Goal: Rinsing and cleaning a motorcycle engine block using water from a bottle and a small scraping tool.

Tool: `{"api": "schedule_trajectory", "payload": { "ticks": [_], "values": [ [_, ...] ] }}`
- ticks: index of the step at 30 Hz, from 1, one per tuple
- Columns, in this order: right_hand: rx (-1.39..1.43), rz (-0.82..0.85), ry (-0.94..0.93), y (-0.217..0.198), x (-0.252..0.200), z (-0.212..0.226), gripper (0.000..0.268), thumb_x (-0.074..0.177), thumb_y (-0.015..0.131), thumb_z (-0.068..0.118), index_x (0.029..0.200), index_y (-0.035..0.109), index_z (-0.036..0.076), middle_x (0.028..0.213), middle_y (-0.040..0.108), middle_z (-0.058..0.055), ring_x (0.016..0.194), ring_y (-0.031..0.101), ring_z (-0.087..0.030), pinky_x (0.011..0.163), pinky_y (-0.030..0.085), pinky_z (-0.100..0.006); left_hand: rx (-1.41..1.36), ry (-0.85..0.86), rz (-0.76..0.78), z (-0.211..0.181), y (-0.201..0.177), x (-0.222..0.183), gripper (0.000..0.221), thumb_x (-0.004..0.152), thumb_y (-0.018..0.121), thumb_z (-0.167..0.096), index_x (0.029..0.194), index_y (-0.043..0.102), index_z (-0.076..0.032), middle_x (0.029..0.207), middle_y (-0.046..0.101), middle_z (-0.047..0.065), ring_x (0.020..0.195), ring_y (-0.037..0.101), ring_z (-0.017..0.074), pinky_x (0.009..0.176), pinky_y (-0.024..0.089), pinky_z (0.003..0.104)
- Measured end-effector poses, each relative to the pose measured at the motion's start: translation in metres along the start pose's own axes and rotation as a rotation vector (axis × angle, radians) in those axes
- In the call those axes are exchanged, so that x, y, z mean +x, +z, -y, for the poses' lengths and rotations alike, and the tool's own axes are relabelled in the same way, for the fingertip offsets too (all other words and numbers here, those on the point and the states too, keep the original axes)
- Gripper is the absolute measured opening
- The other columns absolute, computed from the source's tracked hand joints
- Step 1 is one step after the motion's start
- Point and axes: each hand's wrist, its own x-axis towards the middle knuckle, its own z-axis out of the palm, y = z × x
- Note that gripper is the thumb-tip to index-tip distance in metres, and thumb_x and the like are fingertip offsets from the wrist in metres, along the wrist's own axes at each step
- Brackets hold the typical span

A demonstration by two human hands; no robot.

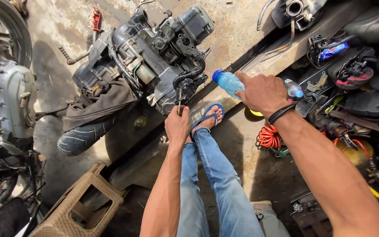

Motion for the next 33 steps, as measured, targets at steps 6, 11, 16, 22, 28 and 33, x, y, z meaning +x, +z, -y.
{"api": "schedule_trajectory", "payload": {
  "ticks": [6, 11, 16, 22, 28, 33],
  "values": [
    [0.154, -0.072, 0.089, 0.045, 0.010, 0.017, 0.057, 0.100, 0.054, 0.043, 0.154, 0.049, 0.023, 0.080, 0.072, -0.025, 0.087, 0.075, -0.049, 0.076, 0.059, -0.056, -0.074, 0.067, 0.046, 0.012, 0.013, 0.001, 0.039, 0.099, 0.051, -0.046, 0.102, 0.074, -0.015, 0.084, 0.072, 0.018, 0.095, 0.070, 0.0422, 0.084, 0.051, 0.050],
    [0.192, -0.153, 0.094, 0.070, 0.019, 0.016, 0.057, 0.101, 0.054, 0.042, 0.155, 0.047, 0.022, 0.081, 0.072, -0.025, 0.084, 0.074, -0.049, 0.074, 0.058, -0.056, -0.041, 0.101, 0.139, 0.031, 0.034, 0.010, 0.046, 0.101, 0.039, -0.052, 0.114, 0.072, -0.023, 0.106, 0.074, 0.021, 0.114, 0.064, 0.0474, 0.098, 0.049, 0.053],
    [0.043, -0.063, 0.044, 0.062, 0.026, 0.003, 0.057, 0.101, 0.047, 0.045, 0.155, 0.046, 0.027, 0.093, 0.079, -0.023, 0.094, 0.078, -0.043, 0.080, 0.059, -0.055, 0.178, 0.189, 0.224, 0.040, 0.062, 0.033, 0.053, 0.103, 0.031, -0.054, 0.111, 0.069, -0.018, 0.109, 0.073, 0.018, 0.118, 0.063, 0.0455, 0.101, 0.045, 0.060],
    [-0.208, -0.367, -0.149, 0.131, 0.079, -0.058, 0.066, 0.091, 0.062, 0.064, 0.150, 0.049, 0.037, 0.083, 0.079, -0.006, 0.065, 0.078, -0.036, 0.046, 0.056, -0.046, 0.350, 0.701, -0.153, 0.106, 0.149, 0.094, 0.030, 0.106, 0.041, -0.027, 0.086, 0.057, -0.011, 0.086, 0.063, 0.014, 0.086, 0.062, 0.0466, 0.070, 0.037, 0.061],
    [-0.056, -0.311, -0.176, 0.137, 0.073, -0.077, 0.060, 0.103, 0.055, 0.060, 0.151, 0.048, 0.026, 0.069, 0.069, -0.008, 0.050, 0.064, -0.029, 0.035, 0.048, -0.042, 0.079, 0.017, -0.012, 0.012, 0.153, 0.032, 0.055, 0.099, 0.028, -0.049, 0.116, 0.072, -0.020, 0.100, 0.071, 0.007, 0.100, 0.064, 0.0268, 0.084, 0.043, 0.041],
    [0.194, -0.133, -0.099, 0.130, 0.064, -0.087, 0.060, 0.104, 0.056, 0.052, 0.156, 0.038, 0.028, 0.094, 0.068, -0.016, 0.067, 0.068, -0.037, 0.040, 0.053, -0.049, 0.064, -0.021, -0.051, 0.007, 0.173, 0.012, 0.052, 0.100, 0.029, -0.046, 0.110, 0.072, -0.019, 0.082, 0.062, 0.005, 0.085, 0.058, 0.0245, 0.078, 0.039, 0.039]
  ]
}}
